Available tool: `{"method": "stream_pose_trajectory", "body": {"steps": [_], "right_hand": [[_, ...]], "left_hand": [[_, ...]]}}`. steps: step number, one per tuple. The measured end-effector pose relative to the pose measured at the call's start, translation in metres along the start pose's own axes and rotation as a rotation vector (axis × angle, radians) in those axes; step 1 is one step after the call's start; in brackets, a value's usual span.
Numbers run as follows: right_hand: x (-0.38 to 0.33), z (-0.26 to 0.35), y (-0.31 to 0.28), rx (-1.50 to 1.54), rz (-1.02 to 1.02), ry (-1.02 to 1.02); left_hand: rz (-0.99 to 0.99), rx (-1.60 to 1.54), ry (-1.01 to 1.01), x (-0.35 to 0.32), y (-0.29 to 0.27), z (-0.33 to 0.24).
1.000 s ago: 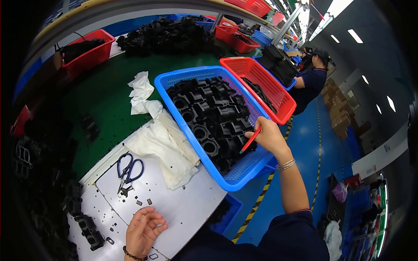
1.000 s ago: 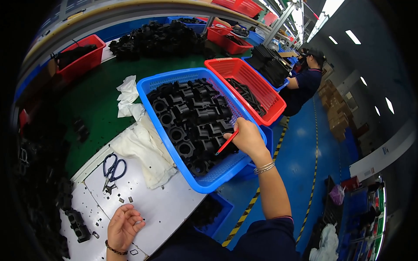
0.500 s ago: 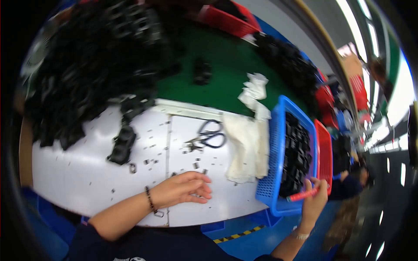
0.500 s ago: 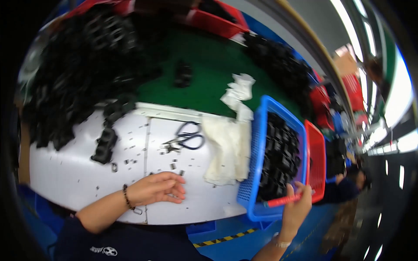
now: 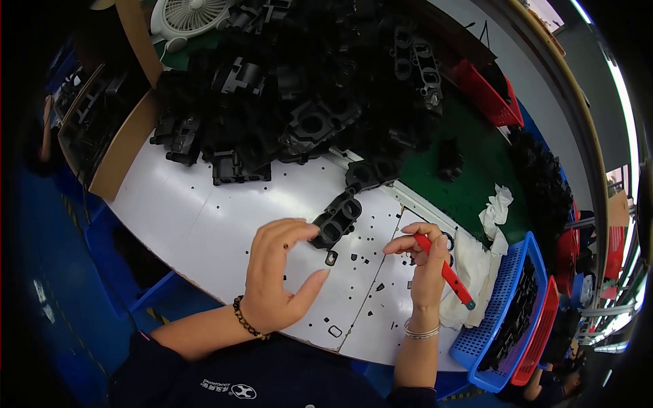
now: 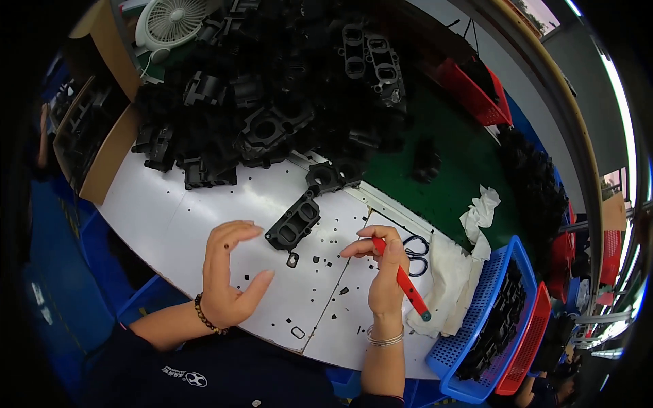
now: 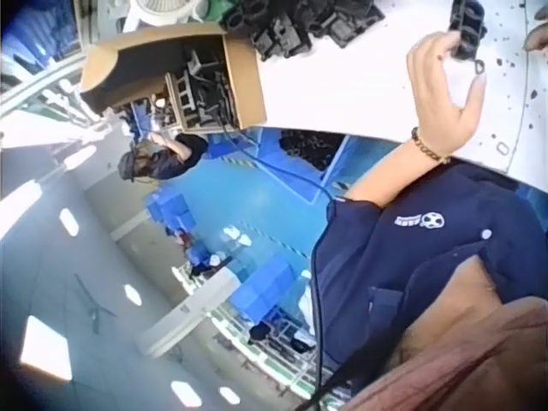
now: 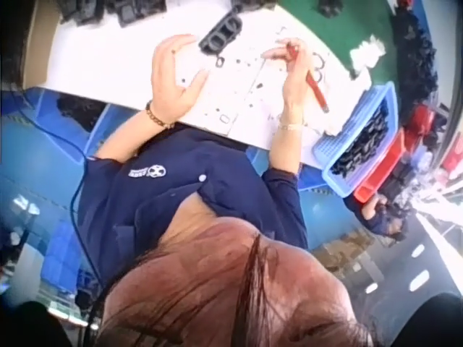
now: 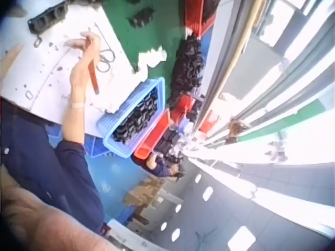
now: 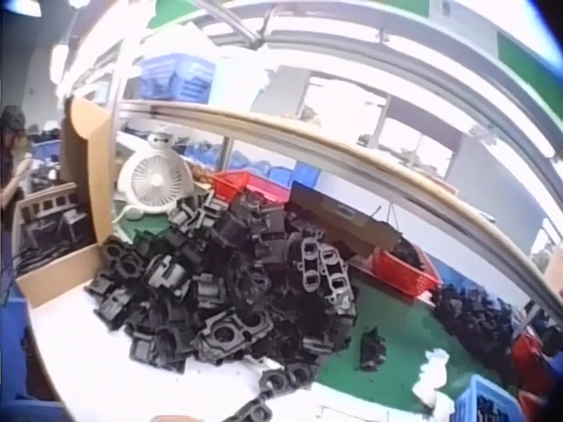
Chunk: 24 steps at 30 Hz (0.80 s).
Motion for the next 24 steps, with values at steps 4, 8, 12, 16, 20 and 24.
{"method": "stream_pose_trajectory", "body": {"steps": [4,8,12,16,20,24], "right_hand": [[0.003,-0.005,0.014,-0.057,-0.044,0.035],[-0.003,-0.005,0.016,-0.148,-0.124,-0.011],[-0.004,0.006,0.007,-0.169,-0.222,-0.033],[-0.007,0.012,-0.008,-0.115,-0.335,-0.045],[-0.014,0.018,-0.019,-0.099,-0.412,-0.038],[-0.02,0.012,-0.016,-0.003,-0.387,-0.062]], "left_hand": [[0.065,0.159,-0.254,0.022,0.002,0.033],[0.266,0.27,-0.322,0.037,0.019,0.046],[0.311,0.323,-0.275,0.047,0.03,0.043],[0.373,-0.391,-0.353,0.048,0.045,0.024],[0.504,-1.266,-0.68,0.055,0.074,0.027],[0.329,-1.331,-0.908,0.05,0.082,0.035]]}}
Point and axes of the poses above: each hand's wrist, its own x-axis towards the middle knuckle, its own y-axis out of the palm, z = x × y, the point moved 3 cm from there along x, towards the middle knuckle, and after that the axes turned 4 degrees about -x, right-handed, at the moved point
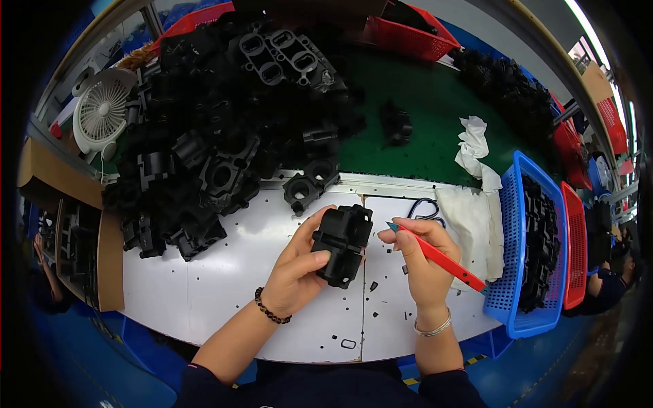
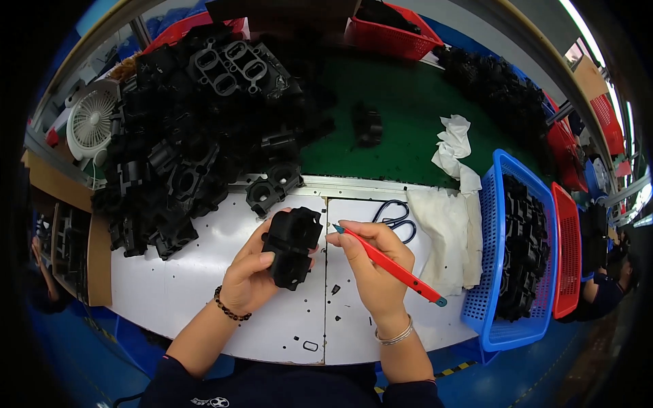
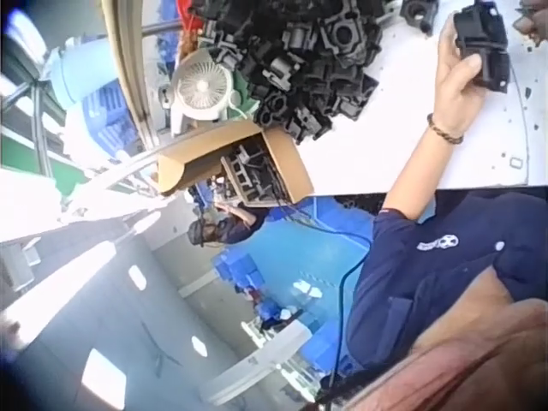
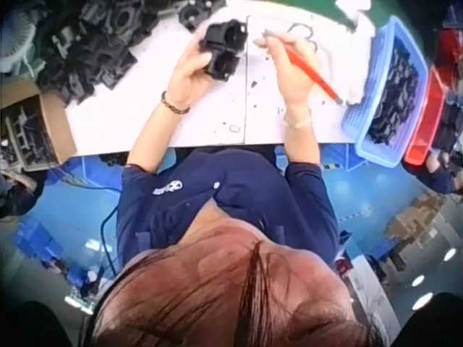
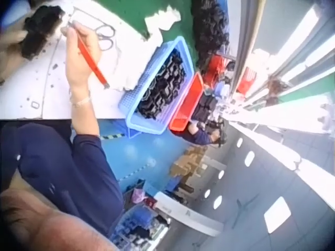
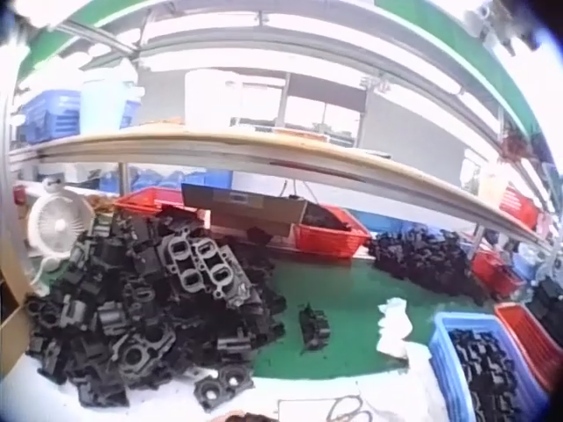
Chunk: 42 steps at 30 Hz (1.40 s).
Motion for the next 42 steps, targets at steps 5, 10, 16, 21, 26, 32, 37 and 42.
{"method": "stream_pose_trajectory", "body": {"steps": [5,10,16,21,26,32,37,42], "right_hand": [[-0.011,0.016,0.007,0.018,0.108,0.005],[-0.011,0.013,0.011,0.079,0.145,0.065],[-0.011,0.01,0.011,0.05,0.048,-0.012],[-0.002,0.003,0.011,-0.047,0.087,-0.161],[-0.001,-0.003,0.01,0.138,0.111,-0.025],[0.005,-0.005,0.001,0.125,0.202,0.124],[0.001,-0.011,0.011,0.217,0.264,0.207],[0.0,-0.012,0.013,0.193,0.314,0.254]], "left_hand": [[0.172,-0.19,-0.121,-0.001,-0.008,0.004],[0.07,-0.15,-0.065,0.0,-0.008,0.004],[0.012,0.448,0.051,-0.001,-0.019,0.009],[0.142,0.322,0.018,0.0,-0.02,0.007],[0.321,-0.166,-0.137,-0.003,-0.014,0.012],[0.199,-0.056,-0.096,0.0,-0.034,0.017],[0.001,-0.124,-0.162,0.003,-0.03,0.013],[-0.041,-0.034,-0.157,0.003,-0.034,0.017]]}}
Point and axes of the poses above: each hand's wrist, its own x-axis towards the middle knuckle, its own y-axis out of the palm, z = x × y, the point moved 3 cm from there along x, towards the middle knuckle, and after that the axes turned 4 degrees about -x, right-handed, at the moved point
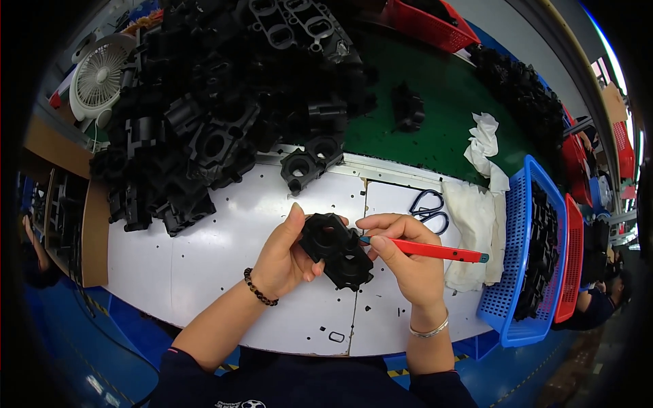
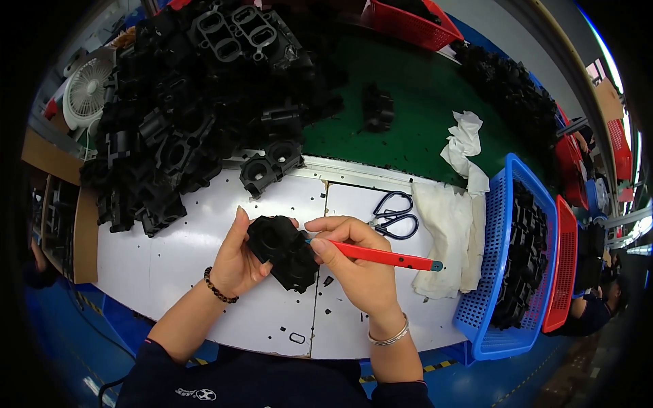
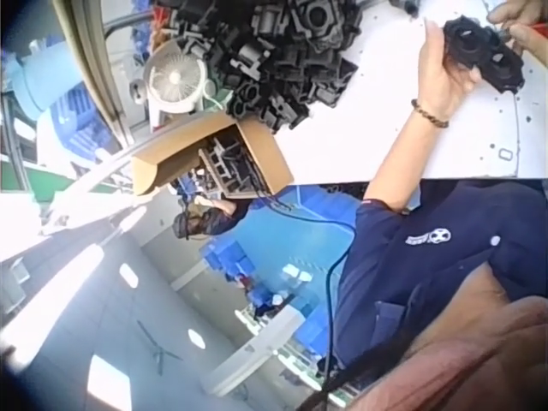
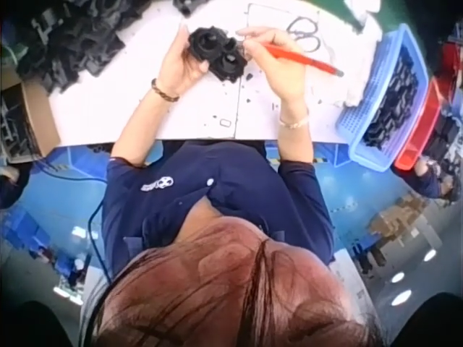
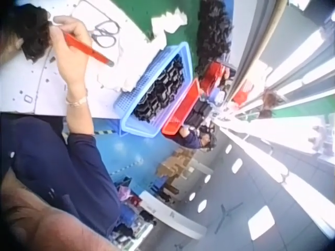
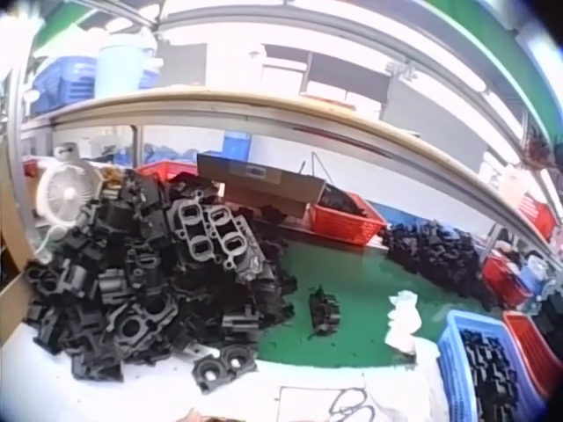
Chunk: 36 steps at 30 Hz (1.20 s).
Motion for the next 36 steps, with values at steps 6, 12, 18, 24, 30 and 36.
{"method": "stream_pose_trajectory", "body": {"steps": [6,12,18,24,30,36], "right_hand": [[-0.0001,-0.0005,-0.0022,-0.036,-0.001,0.052],[-0.0001,0.0004,-0.0028,-0.069,0.012,0.084],[-0.0005,0.0021,-0.0013,-0.079,0.017,0.083],[-0.0018,0.0005,-0.0011,-0.155,-0.007,0.09],[-0.0021,0.0009,-0.0018,-0.256,0.026,0.054],[-0.0017,-0.0005,0.0006,-0.108,0.028,0.105]], "left_hand": [[0.001,0.007,-0.029,0.0005,-0.0005,0.0011],[0.022,0.008,-0.054,-0.0006,0.0036,-0.0017],[0.09,0.046,-0.049,0.0003,-0.0004,-0.0007],[0.015,0.174,-0.038,0.0007,0.0047,-0.0005],[0.046,0.223,-0.021,0.0008,0.0041,-0.0009],[0.09,0.13,-0.018,0.0005,0.0016,-0.0014]]}}
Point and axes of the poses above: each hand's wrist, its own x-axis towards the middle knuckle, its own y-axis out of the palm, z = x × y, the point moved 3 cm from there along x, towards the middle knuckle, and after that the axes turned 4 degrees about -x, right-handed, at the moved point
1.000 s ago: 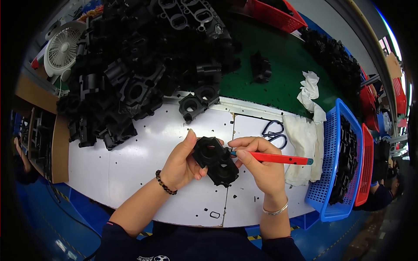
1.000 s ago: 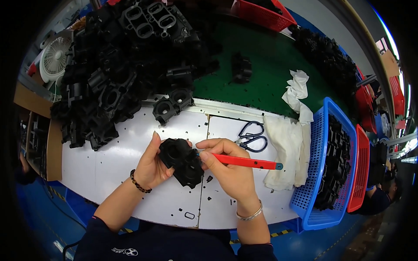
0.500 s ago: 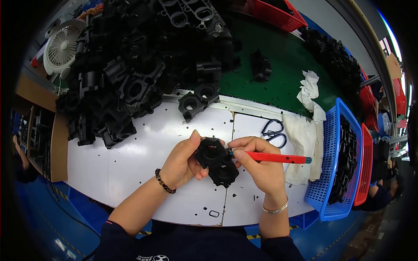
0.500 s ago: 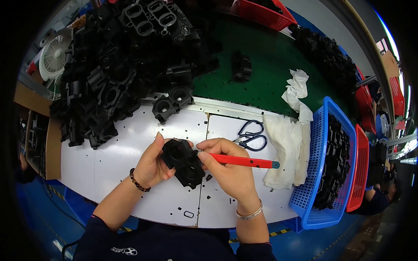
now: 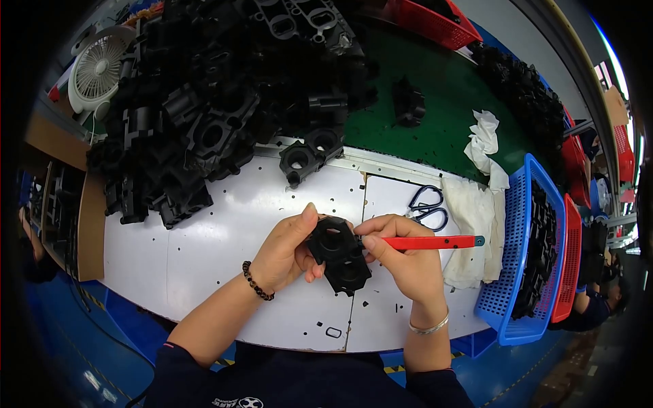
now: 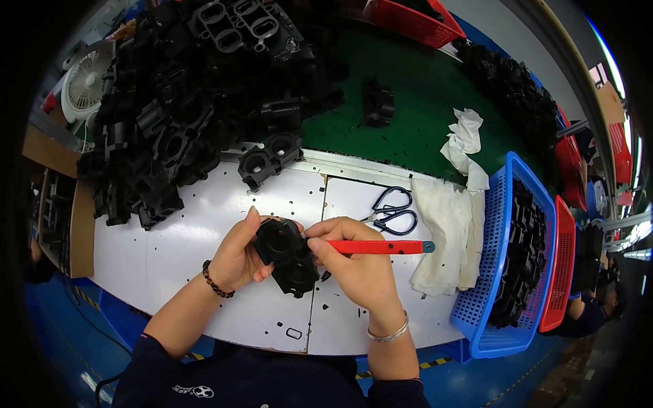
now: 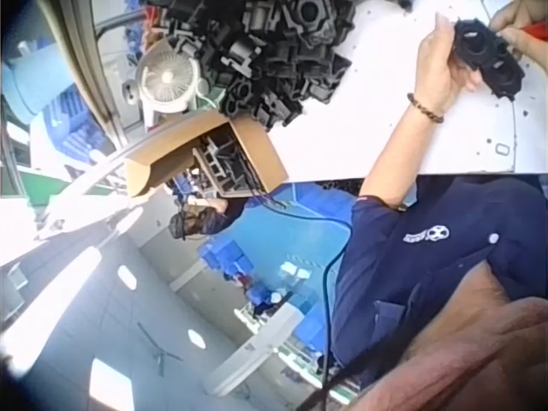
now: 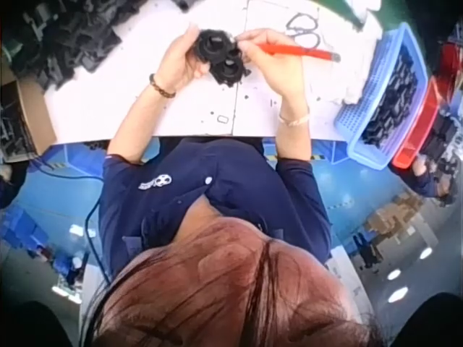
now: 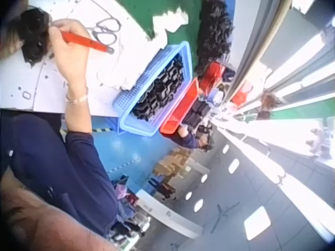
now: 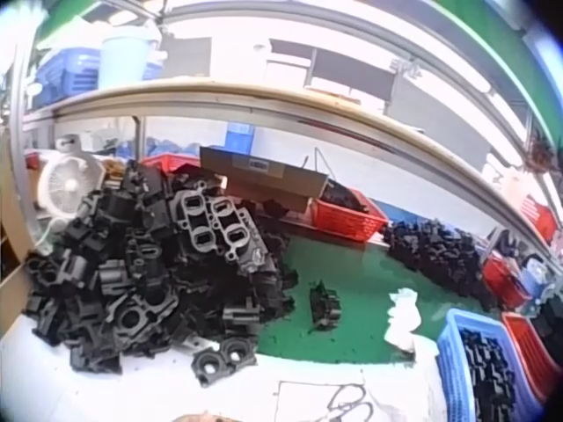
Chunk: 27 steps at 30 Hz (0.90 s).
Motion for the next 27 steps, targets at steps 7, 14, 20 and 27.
{"method": "stream_pose_trajectory", "body": {"steps": [7,14,20,27], "right_hand": [[0.006,-0.014,-0.007,0.16,0.054,0.076],[0.013,-0.035,-0.008,0.522,0.196,0.355],[0.015,-0.046,-0.001,0.793,0.365,0.46],[0.014,-0.043,-0.003,0.918,0.414,0.336]], "left_hand": [[-0.002,-0.024,-0.007,-0.001,0.0,0.0],[-0.044,-0.055,-0.03,-0.002,-0.001,0.001],[0.061,-0.083,-0.019,0.0,-0.003,0.002],[-0.008,-0.081,-0.035,0.0,0.004,-0.001]]}}
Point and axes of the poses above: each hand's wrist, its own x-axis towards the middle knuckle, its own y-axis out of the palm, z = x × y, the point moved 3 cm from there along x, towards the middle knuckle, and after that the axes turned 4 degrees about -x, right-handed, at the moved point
